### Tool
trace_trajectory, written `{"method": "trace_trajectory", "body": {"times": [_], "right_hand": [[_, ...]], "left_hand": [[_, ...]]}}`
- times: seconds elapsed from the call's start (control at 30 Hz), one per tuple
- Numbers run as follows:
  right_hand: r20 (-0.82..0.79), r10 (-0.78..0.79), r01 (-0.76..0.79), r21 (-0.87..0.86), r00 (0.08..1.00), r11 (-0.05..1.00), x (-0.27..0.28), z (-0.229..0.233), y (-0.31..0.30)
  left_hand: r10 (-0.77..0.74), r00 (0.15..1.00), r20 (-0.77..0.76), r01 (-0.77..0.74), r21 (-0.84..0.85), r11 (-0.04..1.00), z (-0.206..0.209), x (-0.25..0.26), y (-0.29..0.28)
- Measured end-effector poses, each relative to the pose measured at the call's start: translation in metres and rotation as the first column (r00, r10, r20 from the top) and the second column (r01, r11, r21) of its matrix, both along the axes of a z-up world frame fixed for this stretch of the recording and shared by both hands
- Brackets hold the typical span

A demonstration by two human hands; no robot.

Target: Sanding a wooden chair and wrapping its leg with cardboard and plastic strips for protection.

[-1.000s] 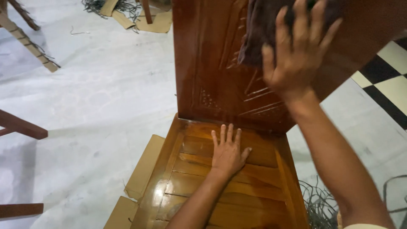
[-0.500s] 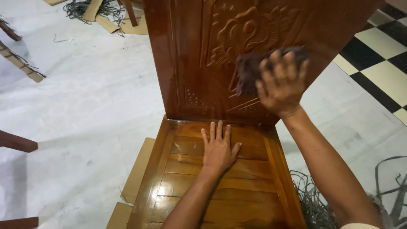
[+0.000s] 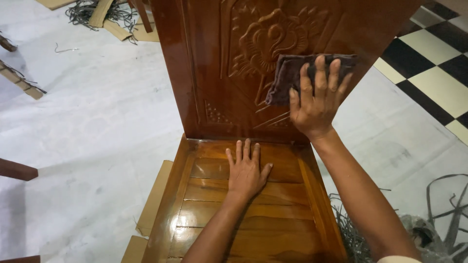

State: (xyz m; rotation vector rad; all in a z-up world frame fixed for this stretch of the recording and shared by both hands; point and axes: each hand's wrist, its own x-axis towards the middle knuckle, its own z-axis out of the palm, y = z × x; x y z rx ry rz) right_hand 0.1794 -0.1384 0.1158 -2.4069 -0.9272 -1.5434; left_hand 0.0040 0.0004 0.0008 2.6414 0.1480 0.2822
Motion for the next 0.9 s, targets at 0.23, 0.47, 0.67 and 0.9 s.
{"method": "trace_trajectory", "body": {"times": [0.23, 0.47, 0.67, 0.9], "right_hand": [[0.047, -0.032, 0.031, 0.024, 0.998, 0.999, 0.004, 0.045, 0.016], [0.16, -0.022, 0.007, 0.094, 0.987, 0.996, 0.022, 0.083, 0.039], [0.08, -0.009, 0.009, 0.009, 0.997, 1.0, 0.014, 0.119, 0.072], [-0.117, 0.018, -0.023, -0.037, 0.993, 0.999, 0.005, 0.109, 0.105]], "left_hand": [[0.003, 1.0, -0.014, -0.003, -0.016, 1.0, 0.001, -0.002, 0.0], [-0.002, 1.0, 0.005, 0.002, -0.017, 1.0, -0.002, -0.002, 0.0], [0.004, 0.999, -0.049, -0.003, 0.002, 1.0, 0.003, -0.001, 0.0], [-0.017, 0.998, -0.067, 0.016, -0.011, 1.0, 0.001, -0.001, 0.002]]}}
